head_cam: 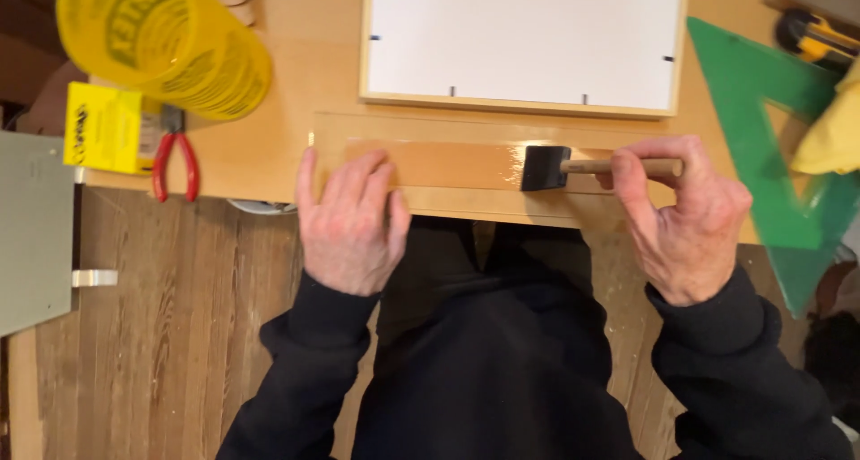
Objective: Applying glue to a wood veneer strip and attaching it to the side of a picture frame.
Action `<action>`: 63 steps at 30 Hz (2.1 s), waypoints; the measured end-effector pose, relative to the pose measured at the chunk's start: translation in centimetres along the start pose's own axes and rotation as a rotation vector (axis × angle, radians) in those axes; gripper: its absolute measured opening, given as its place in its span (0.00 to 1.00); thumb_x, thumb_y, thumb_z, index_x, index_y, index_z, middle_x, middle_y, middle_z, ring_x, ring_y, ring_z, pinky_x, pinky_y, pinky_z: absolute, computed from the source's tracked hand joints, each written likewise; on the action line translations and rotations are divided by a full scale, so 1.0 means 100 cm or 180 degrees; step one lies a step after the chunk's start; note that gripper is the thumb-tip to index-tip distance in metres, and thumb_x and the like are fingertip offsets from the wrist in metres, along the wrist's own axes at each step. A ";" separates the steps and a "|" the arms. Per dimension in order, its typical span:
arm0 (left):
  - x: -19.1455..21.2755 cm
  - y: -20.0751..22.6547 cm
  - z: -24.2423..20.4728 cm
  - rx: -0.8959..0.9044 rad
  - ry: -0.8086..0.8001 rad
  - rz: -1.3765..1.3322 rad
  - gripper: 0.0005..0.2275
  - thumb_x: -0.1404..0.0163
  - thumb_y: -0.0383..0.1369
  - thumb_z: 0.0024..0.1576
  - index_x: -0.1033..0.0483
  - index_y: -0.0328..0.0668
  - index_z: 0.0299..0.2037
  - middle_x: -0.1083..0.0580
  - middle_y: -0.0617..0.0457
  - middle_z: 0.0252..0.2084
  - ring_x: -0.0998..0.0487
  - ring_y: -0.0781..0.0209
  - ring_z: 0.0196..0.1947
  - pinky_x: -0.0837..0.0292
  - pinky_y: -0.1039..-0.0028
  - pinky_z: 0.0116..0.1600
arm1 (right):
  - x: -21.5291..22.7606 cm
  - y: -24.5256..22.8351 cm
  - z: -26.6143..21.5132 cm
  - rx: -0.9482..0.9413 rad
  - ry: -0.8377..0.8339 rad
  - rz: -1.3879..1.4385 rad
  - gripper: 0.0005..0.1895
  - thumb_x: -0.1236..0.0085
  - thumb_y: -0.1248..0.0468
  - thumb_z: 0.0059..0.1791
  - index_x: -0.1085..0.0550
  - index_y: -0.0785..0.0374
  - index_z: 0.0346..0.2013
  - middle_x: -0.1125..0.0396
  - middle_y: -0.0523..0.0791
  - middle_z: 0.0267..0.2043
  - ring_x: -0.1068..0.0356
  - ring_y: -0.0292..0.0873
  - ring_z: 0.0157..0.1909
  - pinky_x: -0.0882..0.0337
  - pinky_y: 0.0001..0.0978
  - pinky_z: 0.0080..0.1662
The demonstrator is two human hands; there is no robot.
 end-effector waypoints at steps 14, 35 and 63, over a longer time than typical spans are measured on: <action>0.007 0.008 0.009 0.0103 -0.0166 0.0098 0.09 0.46 0.29 0.61 0.21 0.36 0.49 0.23 0.51 0.54 0.22 0.55 0.53 0.49 0.49 0.77 | 0.067 0.106 -0.032 0.0178 0.0260 -0.0386 0.09 0.51 0.70 0.69 0.33 0.74 0.47 0.27 0.51 0.39 0.21 0.43 0.43 0.20 0.28 0.45; 0.006 -0.001 0.006 -0.0038 -0.0027 -0.0088 0.08 0.47 0.27 0.60 0.22 0.36 0.48 0.24 0.52 0.52 0.22 0.58 0.50 0.48 0.48 0.76 | 0.000 -0.002 -0.003 0.0488 -0.0083 -0.0202 0.08 0.39 0.66 0.62 0.28 0.69 0.46 0.24 0.49 0.40 0.20 0.43 0.40 0.24 0.29 0.40; 0.012 0.005 0.022 -0.0054 -0.0137 -0.0098 0.06 0.42 0.26 0.59 0.23 0.38 0.44 0.25 0.50 0.49 0.26 0.51 0.54 0.39 0.53 0.72 | 0.061 0.049 -0.006 0.0116 0.0266 -0.0242 0.10 0.52 0.68 0.67 0.34 0.72 0.44 0.28 0.54 0.37 0.23 0.43 0.38 0.21 0.32 0.39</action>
Point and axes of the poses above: each hand's wrist, its own z-axis towards the middle knuckle, its own x-axis out of the back of the hand, y = z × x, the point moved 3 cm from there along z, towards the middle knuckle
